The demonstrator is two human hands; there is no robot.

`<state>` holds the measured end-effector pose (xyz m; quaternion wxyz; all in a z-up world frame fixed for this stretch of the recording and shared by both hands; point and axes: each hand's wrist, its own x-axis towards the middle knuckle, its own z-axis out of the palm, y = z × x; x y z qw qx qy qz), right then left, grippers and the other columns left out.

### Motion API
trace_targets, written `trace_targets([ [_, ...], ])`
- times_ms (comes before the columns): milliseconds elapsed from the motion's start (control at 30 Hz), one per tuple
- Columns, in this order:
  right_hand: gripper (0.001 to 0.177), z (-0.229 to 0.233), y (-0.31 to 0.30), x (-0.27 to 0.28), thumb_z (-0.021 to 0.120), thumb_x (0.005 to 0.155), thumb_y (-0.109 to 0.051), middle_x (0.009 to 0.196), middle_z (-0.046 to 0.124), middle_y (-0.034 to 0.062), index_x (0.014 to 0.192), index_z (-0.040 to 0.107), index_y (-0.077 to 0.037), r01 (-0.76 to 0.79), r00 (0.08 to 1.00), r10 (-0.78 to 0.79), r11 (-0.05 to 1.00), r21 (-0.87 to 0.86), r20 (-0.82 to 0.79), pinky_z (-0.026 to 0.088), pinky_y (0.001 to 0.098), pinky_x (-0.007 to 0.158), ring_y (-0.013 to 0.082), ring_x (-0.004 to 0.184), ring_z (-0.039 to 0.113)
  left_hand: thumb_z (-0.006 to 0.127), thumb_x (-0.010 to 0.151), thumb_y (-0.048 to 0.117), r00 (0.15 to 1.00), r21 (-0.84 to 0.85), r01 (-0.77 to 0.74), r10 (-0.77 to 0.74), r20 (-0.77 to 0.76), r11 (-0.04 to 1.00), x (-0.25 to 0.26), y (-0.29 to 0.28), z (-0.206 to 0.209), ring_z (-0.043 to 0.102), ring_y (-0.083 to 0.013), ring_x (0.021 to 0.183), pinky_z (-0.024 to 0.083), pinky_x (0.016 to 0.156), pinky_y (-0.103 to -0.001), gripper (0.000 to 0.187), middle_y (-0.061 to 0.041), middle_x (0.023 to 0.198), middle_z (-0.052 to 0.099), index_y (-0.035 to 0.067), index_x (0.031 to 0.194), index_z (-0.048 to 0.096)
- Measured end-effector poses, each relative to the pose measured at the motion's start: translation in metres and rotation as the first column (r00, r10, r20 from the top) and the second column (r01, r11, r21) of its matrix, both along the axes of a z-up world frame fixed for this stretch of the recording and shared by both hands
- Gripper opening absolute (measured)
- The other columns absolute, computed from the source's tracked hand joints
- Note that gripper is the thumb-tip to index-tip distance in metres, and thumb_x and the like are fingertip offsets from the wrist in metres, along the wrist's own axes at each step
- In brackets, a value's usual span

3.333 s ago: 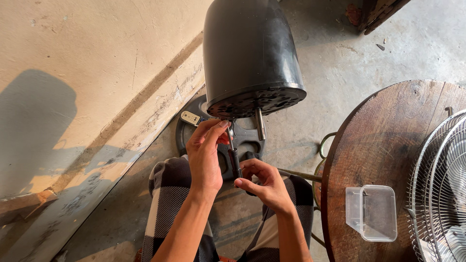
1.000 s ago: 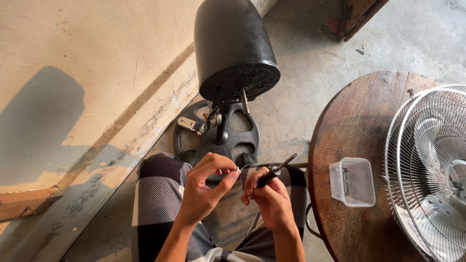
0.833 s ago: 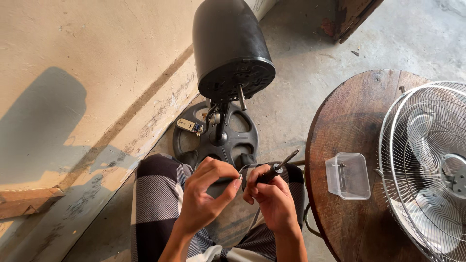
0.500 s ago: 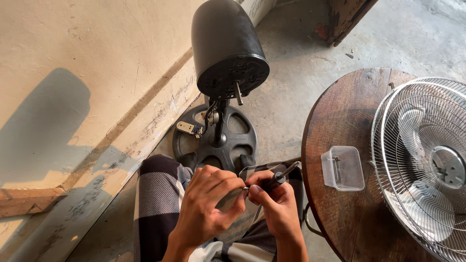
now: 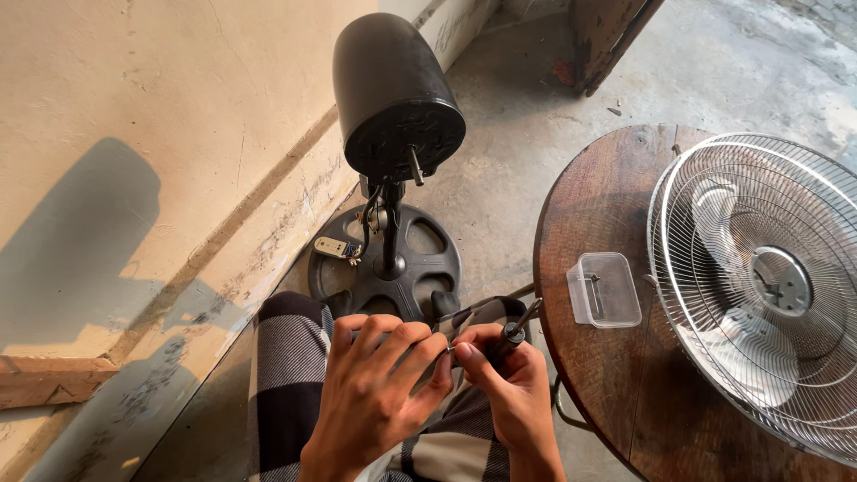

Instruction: The person uses a screwdriver to remove screws from the rear housing of a standing electric fan. They detach the rear plastic cover and the motor housing, placing the removed parts on a nearby table.

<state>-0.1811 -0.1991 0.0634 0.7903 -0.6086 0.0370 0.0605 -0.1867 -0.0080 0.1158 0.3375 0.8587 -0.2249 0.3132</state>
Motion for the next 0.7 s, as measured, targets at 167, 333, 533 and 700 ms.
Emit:
trace_targets([
  [167, 0.013, -0.004, -0.001, -0.013, 0.068, 0.095, -0.007, 0.069, 0.055, -0.0009, 0.101, 0.069, 0.005, -0.038, 0.999, 0.044, 0.985, 0.169, -0.027, 0.032, 0.0259, 0.052, 0.0077, 0.058, 0.043, 0.082, 0.082, 0.015, 0.998, -0.102, 0.052, -0.047, 0.045, 0.993, -0.012, 0.001, 0.004, 0.063, -0.0191, 0.092, 0.045, 0.087, -0.038, 0.023, 0.000, 0.099, 0.067, 0.009, 0.100, 0.069],
  [333, 0.017, -0.011, -0.004, -0.022, 0.065, 0.097, -0.009, 0.062, 0.046, -0.0016, 0.105, 0.066, 0.006, -0.100, 0.988, 0.139, 0.914, 0.392, -0.072, 0.030, 0.0274, 0.050, 0.0084, 0.054, 0.037, 0.083, 0.083, 0.011, 0.992, -0.250, 0.126, -0.117, 0.054, 0.960, -0.018, -0.002, 0.001, 0.064, -0.0189, 0.089, 0.048, 0.083, -0.036, 0.023, -0.001, 0.098, 0.068, 0.009, 0.102, 0.069],
  [533, 0.016, -0.012, -0.003, -0.029, 0.067, 0.096, -0.010, 0.063, 0.041, -0.0039, 0.104, 0.064, 0.004, -0.071, 0.976, 0.166, 0.856, 0.513, -0.143, 0.027, 0.0264, 0.048, 0.0073, 0.053, 0.034, 0.084, 0.083, 0.009, 0.987, -0.363, 0.154, -0.159, 0.016, 0.919, -0.021, -0.008, -0.005, 0.064, -0.0157, 0.087, 0.048, 0.079, -0.032, 0.023, 0.001, 0.096, 0.069, 0.011, 0.102, 0.072],
  [700, 0.016, -0.012, -0.003, -0.030, 0.067, 0.095, -0.011, 0.063, 0.041, -0.0033, 0.103, 0.064, 0.003, -0.053, 0.974, 0.160, 0.850, 0.525, -0.160, 0.027, 0.0262, 0.048, 0.0074, 0.053, 0.033, 0.083, 0.082, 0.007, 0.985, -0.391, 0.161, -0.173, 0.004, 0.906, -0.019, -0.011, -0.006, 0.063, -0.0152, 0.086, 0.048, 0.079, -0.031, 0.023, 0.001, 0.096, 0.070, 0.011, 0.102, 0.072],
])
